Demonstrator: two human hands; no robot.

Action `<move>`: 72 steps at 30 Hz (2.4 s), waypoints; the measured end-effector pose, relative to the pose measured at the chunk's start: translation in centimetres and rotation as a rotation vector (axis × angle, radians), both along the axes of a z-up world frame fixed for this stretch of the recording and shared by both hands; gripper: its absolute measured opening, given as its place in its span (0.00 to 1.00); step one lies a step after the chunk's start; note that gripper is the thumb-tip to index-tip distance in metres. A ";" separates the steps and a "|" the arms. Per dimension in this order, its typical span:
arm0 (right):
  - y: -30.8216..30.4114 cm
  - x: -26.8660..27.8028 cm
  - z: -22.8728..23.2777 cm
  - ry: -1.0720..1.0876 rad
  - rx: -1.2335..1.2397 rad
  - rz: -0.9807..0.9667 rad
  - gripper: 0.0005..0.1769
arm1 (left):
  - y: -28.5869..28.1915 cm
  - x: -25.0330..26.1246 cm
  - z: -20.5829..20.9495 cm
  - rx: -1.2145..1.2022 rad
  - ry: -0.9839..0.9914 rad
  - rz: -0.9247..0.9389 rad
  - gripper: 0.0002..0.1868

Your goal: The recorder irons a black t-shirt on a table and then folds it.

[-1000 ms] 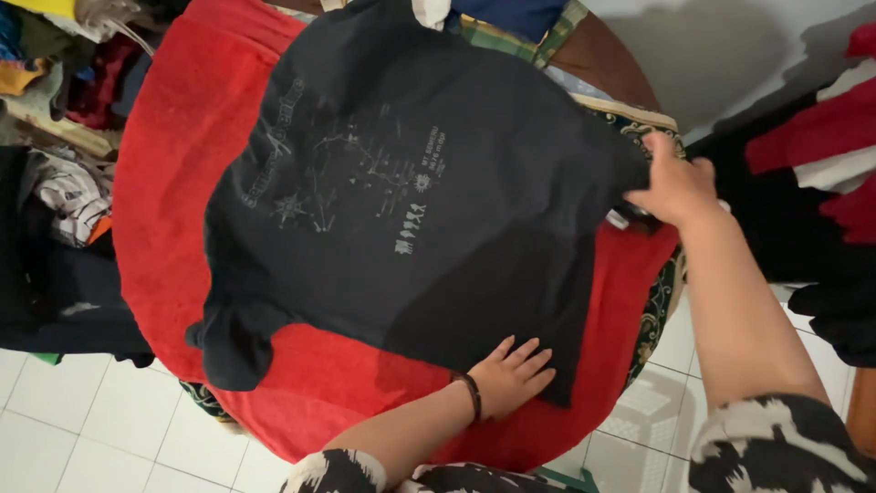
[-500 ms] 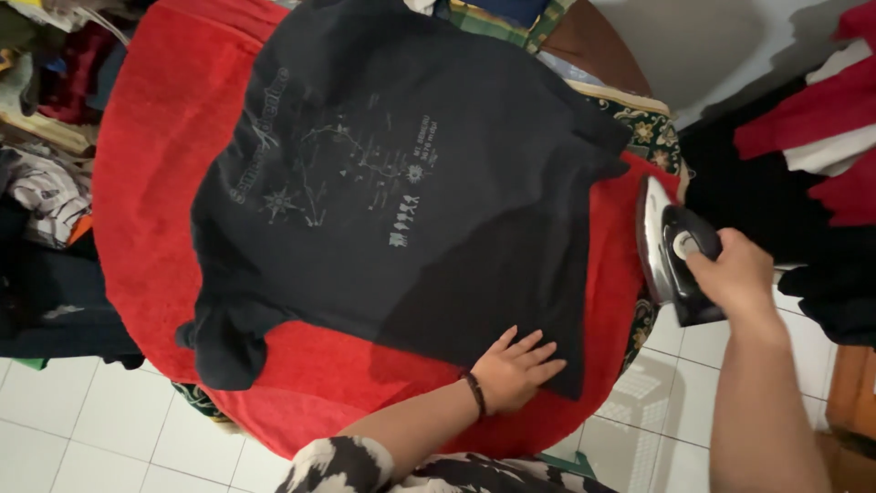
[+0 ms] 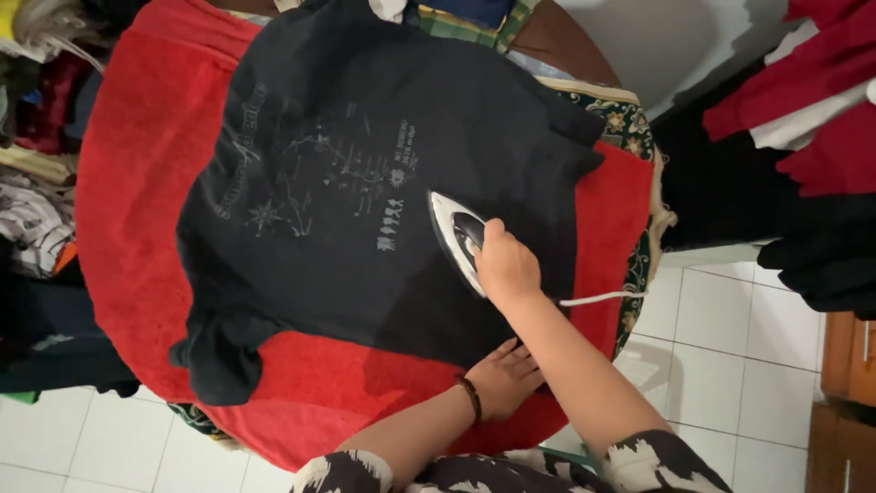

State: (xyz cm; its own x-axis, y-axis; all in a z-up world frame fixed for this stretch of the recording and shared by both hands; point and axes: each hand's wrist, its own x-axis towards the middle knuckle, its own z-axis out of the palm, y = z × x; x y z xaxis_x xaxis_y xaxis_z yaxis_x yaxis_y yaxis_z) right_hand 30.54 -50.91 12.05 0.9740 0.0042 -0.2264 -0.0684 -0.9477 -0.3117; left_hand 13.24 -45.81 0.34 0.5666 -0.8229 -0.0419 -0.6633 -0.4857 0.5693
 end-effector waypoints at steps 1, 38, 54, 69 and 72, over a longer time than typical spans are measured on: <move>0.1 -0.3 -1.2 -0.006 0.013 0.060 0.19 | 0.2 -0.1 -0.1 0.035 0.013 -0.032 0.31; -6.0 -3.8 -1.6 -0.026 0.107 -0.107 0.20 | -6.2 33.3 9.9 -0.258 -0.651 -0.162 0.16; -5.5 -4.0 -1.4 -0.033 -0.049 -0.072 0.13 | -16.0 37.3 10.0 0.634 -0.480 -0.604 0.17; -6.0 0.4 0.2 0.119 0.100 -0.212 0.18 | 12.1 12.0 6.9 -0.242 -0.493 0.747 0.15; -2.2 -1.2 -1.8 0.075 0.160 -0.082 0.13 | 15.0 4.9 2.9 0.174 -0.292 0.877 0.27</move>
